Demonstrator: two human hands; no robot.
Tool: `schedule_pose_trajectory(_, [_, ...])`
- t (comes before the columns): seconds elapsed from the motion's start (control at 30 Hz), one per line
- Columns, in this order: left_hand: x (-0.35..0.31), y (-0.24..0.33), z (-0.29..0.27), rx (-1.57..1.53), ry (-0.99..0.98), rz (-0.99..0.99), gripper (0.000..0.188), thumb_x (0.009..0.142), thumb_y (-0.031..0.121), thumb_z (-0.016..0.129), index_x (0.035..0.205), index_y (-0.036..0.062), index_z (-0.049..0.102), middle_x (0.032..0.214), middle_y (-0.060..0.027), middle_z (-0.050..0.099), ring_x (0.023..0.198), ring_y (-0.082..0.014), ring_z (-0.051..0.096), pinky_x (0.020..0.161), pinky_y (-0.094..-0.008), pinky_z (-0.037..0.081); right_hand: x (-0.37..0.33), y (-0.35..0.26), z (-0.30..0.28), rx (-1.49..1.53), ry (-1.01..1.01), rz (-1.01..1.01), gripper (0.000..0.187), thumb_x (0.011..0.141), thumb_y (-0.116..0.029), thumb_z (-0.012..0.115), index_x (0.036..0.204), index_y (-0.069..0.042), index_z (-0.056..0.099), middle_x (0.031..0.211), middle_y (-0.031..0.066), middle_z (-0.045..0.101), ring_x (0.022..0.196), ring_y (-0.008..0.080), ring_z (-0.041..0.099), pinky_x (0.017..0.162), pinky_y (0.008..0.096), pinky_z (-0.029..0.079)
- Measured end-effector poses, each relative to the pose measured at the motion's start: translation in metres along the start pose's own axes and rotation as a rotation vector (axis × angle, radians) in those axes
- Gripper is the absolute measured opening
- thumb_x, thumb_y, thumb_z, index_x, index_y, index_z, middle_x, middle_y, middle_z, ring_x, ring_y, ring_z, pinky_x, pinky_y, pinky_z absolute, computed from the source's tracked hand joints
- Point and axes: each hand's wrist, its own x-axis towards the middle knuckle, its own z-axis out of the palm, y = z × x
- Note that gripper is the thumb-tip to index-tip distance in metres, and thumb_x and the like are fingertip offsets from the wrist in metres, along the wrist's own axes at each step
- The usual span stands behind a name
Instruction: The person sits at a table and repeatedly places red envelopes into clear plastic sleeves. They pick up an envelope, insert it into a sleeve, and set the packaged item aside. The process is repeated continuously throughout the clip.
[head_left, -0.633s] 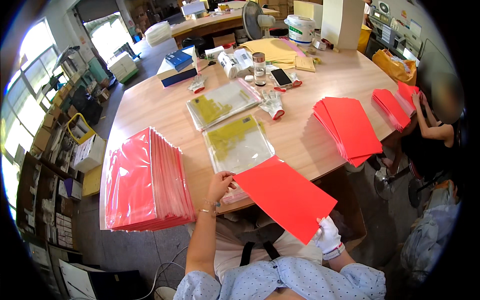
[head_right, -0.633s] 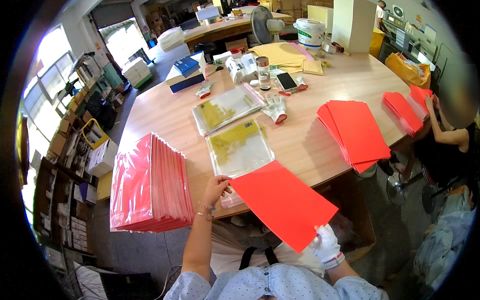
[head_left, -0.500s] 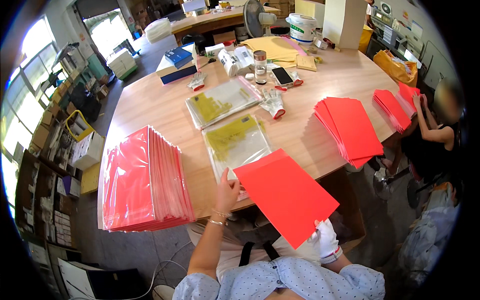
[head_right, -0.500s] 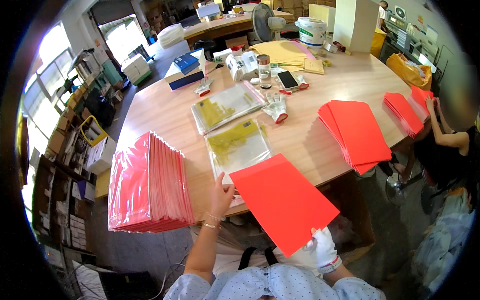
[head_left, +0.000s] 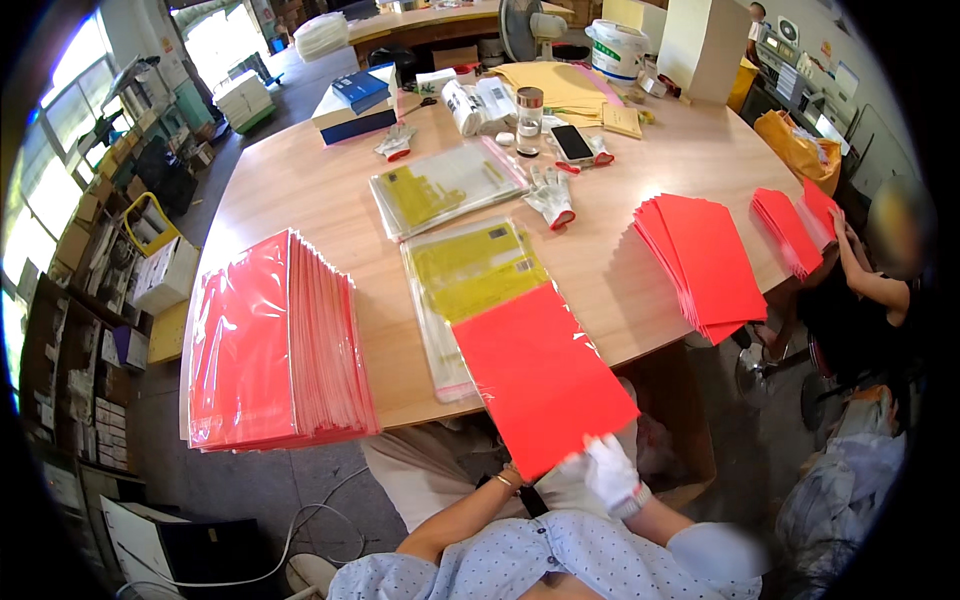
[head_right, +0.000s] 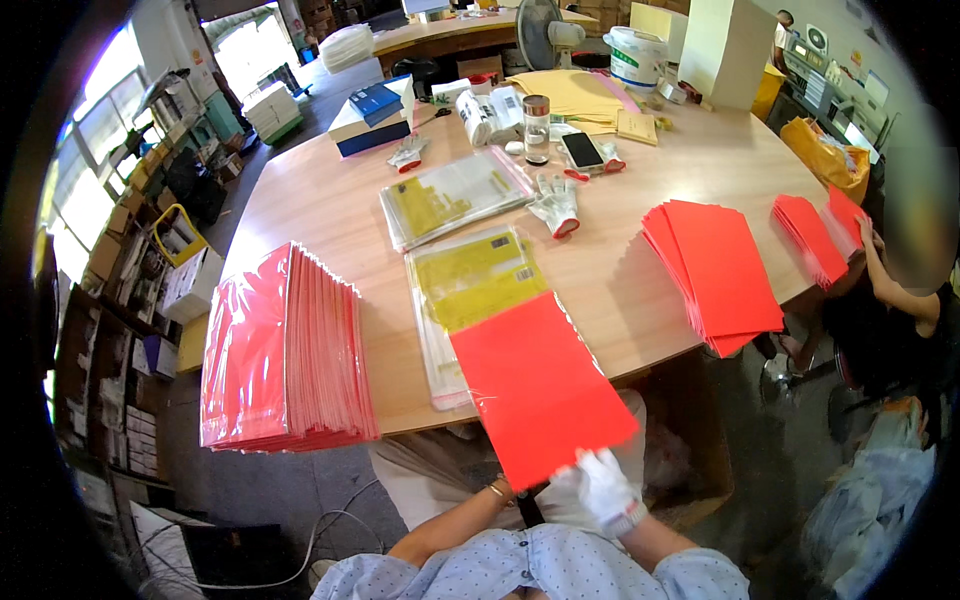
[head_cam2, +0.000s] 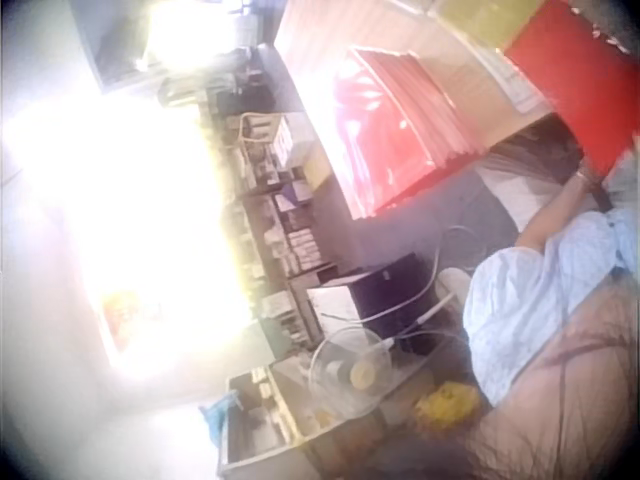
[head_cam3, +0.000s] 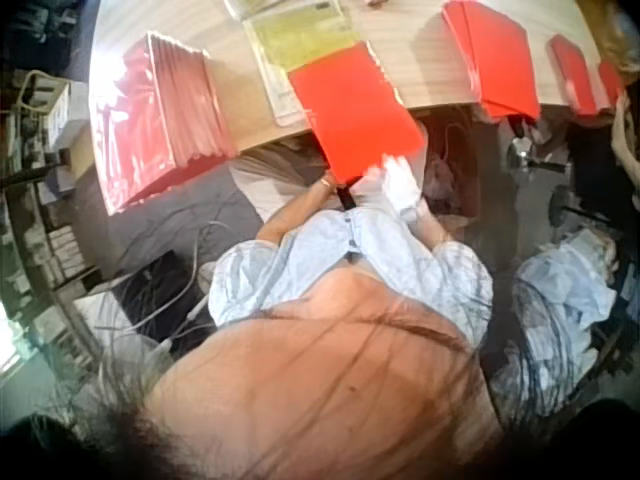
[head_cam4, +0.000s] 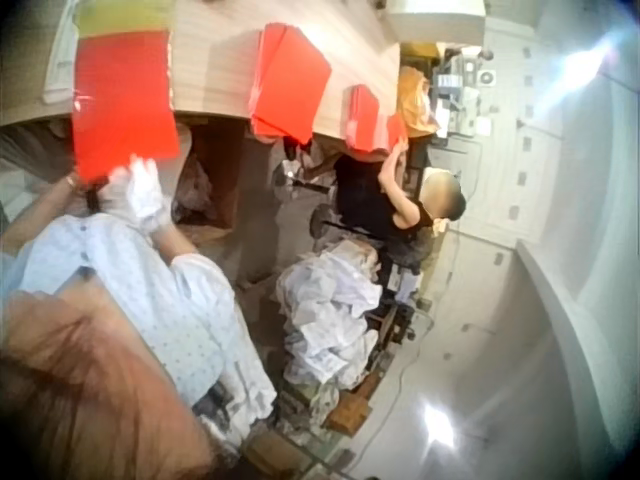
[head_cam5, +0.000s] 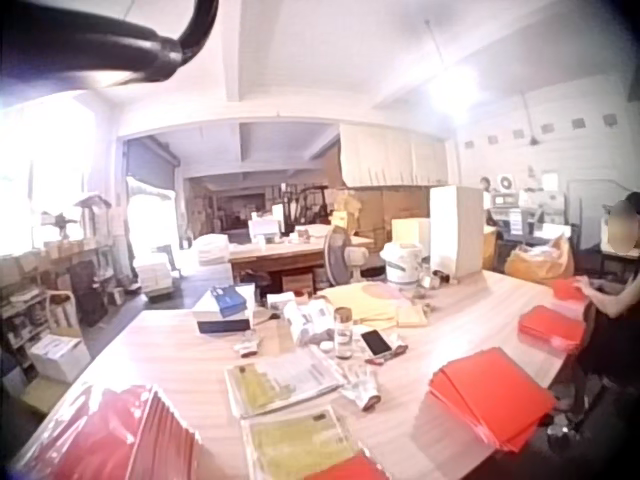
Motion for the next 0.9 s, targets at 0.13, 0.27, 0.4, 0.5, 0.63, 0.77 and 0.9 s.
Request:
schedule_pose_trajectory(0.13, [0.015, 0.032, -0.005, -0.387, 0.062, -0.401, 0.028, 0.087, 0.008, 0.053, 0.115, 0.0018, 0.051, 0.107, -0.0080, 0.060, 0.098, -0.0190, 0.058, 0.082, -0.0342, 0.050, 0.079, 0.020, -0.014, 0.408, -0.216, 0.164, 0.021, 0.094, -0.023, 0.045, 0.102, -0.004, 0.051, 0.107, 0.0176, 0.059, 0.097, 0.0336, 0.060, 0.087, 0.0463, 0.049])
schedule_pose_trajectory(0.27, [0.014, 0.039, -0.040, -0.468, -0.078, -0.415, 0.030, 0.088, 0.013, 0.054, 0.117, 0.0035, 0.051, 0.108, -0.0061, 0.059, 0.101, -0.0158, 0.056, 0.080, -0.0318, 0.050, 0.078, 0.011, -0.010, 0.356, -0.310, 0.206, 0.020, 0.094, -0.023, 0.046, 0.100, -0.004, 0.051, 0.097, 0.0168, 0.062, 0.088, 0.0279, 0.062, 0.076, 0.0389, 0.053])
schedule_pose_trajectory(0.4, [0.001, 0.075, -0.079, -0.591, 0.204, -0.493, 0.027, 0.091, 0.020, 0.051, 0.112, 0.0038, 0.057, 0.108, -0.0057, 0.062, 0.096, -0.0149, 0.060, 0.079, -0.0299, 0.049, 0.063, -0.006, -0.002, -0.429, -0.260, 0.204, 0.014, 0.093, -0.016, 0.049, 0.098, -0.003, 0.052, 0.084, 0.0080, 0.063, 0.068, 0.0175, 0.062, 0.067, 0.0354, 0.053])
schedule_pose_trajectory(0.5, [-0.002, 0.060, -0.092, -0.431, 0.068, -0.528, 0.032, 0.094, 0.028, 0.048, 0.107, 0.0004, 0.060, 0.103, -0.0070, 0.065, 0.094, -0.0160, 0.061, 0.078, -0.0289, 0.049, 0.065, 0.001, 0.032, -1.369, -0.399, -0.910, 0.005, 0.081, -0.009, 0.055, 0.086, -0.007, 0.056, 0.080, 0.0078, 0.057, 0.070, 0.0246, 0.059, 0.055, 0.0341, 0.048])
schedule_pose_trajectory(0.63, [-0.009, 0.050, -0.094, -0.393, 0.016, -0.473, 0.039, 0.095, 0.033, 0.047, 0.104, -0.0022, 0.061, 0.101, -0.0098, 0.065, 0.092, -0.0171, 0.062, 0.078, -0.0289, 0.049, 0.084, 0.022, 0.063, -1.642, -0.299, -1.038, 0.011, 0.069, -0.015, 0.061, 0.076, -0.010, 0.053, 0.077, 0.0072, 0.050, 0.073, 0.0267, 0.057, 0.057, 0.0363, 0.050])
schedule_pose_trajectory(0.77, [-0.006, 0.060, -0.101, -0.405, 0.037, -0.489, 0.040, 0.095, 0.034, 0.047, 0.107, -0.0019, 0.059, 0.104, -0.0090, 0.064, 0.094, -0.0176, 0.062, 0.079, -0.0302, 0.048, 0.087, 0.023, 0.070, -1.625, -0.324, -0.989, 0.011, 0.069, -0.015, 0.060, 0.077, -0.011, 0.055, 0.079, 0.0069, 0.051, 0.075, 0.0264, 0.058, 0.059, 0.0361, 0.050])
schedule_pose_trajectory(0.9, [-0.015, 0.056, -0.104, -0.642, 0.106, -0.549, 0.039, 0.095, 0.032, 0.043, 0.108, -0.0011, 0.058, 0.109, -0.0079, 0.061, 0.099, -0.0170, 0.059, 0.081, -0.0324, 0.049, 0.082, 0.033, 0.070, -1.529, -0.434, -0.917, 0.009, 0.069, -0.013, 0.060, 0.076, -0.009, 0.057, 0.082, 0.0068, 0.053, 0.077, 0.0269, 0.058, 0.061, 0.0379, 0.051])
